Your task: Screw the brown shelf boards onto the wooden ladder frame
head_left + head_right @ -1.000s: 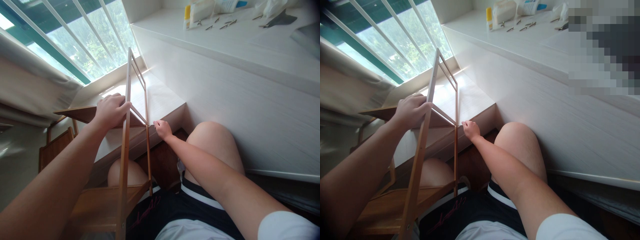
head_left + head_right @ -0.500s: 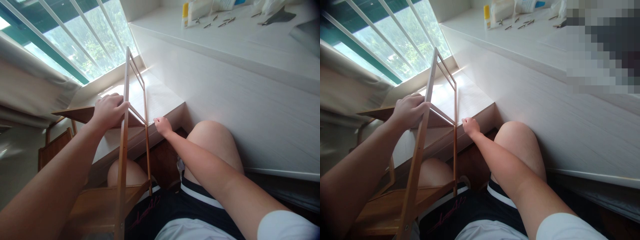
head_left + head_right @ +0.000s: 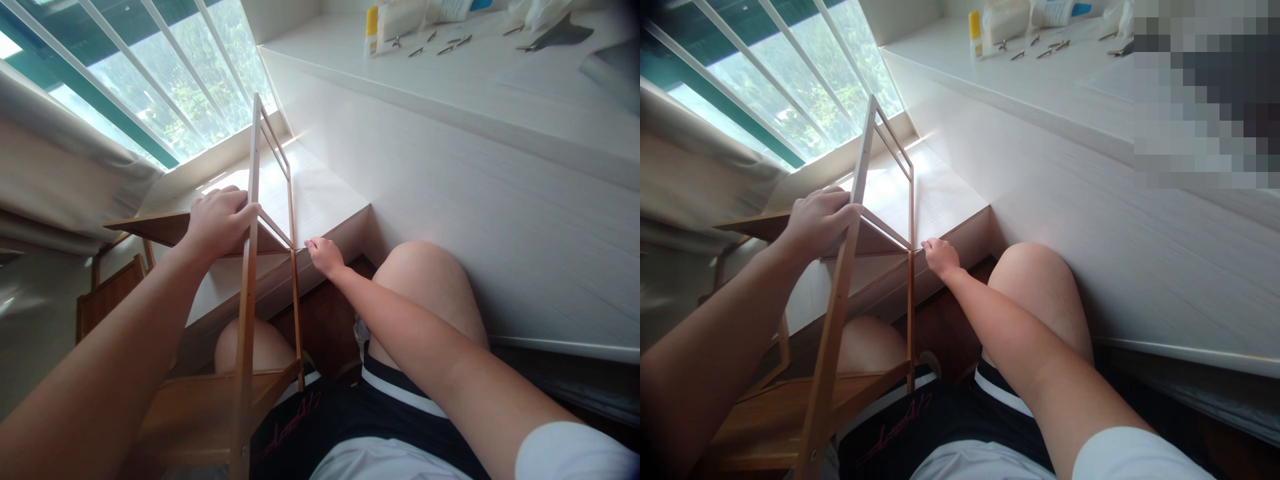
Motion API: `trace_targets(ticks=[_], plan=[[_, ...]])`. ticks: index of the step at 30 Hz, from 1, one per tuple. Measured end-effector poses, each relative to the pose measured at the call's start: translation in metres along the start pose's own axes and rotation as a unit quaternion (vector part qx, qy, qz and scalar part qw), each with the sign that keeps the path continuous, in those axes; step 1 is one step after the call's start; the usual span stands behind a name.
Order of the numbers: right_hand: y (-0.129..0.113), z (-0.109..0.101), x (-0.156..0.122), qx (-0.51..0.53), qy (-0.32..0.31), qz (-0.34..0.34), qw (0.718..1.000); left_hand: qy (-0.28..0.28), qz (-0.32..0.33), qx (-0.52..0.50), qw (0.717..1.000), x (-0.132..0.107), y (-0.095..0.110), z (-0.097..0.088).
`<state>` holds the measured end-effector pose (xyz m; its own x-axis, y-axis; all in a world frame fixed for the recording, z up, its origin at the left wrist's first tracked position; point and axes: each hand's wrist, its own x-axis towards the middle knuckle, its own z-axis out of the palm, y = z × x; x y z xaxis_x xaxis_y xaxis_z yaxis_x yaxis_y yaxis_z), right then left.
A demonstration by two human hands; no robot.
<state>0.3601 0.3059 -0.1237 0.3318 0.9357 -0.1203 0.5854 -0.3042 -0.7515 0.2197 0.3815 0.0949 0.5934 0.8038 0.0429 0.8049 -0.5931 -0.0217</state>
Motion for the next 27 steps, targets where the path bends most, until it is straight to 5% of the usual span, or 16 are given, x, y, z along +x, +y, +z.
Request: trace_targets(ticks=[15,27], plan=[[0.002,0.003,-0.009,-0.042,0.024,-0.041,0.998,0.002,0.002,0.000,1.000,0.000,0.000,-0.001],[-0.002,0.009,0.004,0.202,-0.057,0.105,0.972,-0.001,0.014,-0.009,1.000,-0.003,0.001,-0.002]])
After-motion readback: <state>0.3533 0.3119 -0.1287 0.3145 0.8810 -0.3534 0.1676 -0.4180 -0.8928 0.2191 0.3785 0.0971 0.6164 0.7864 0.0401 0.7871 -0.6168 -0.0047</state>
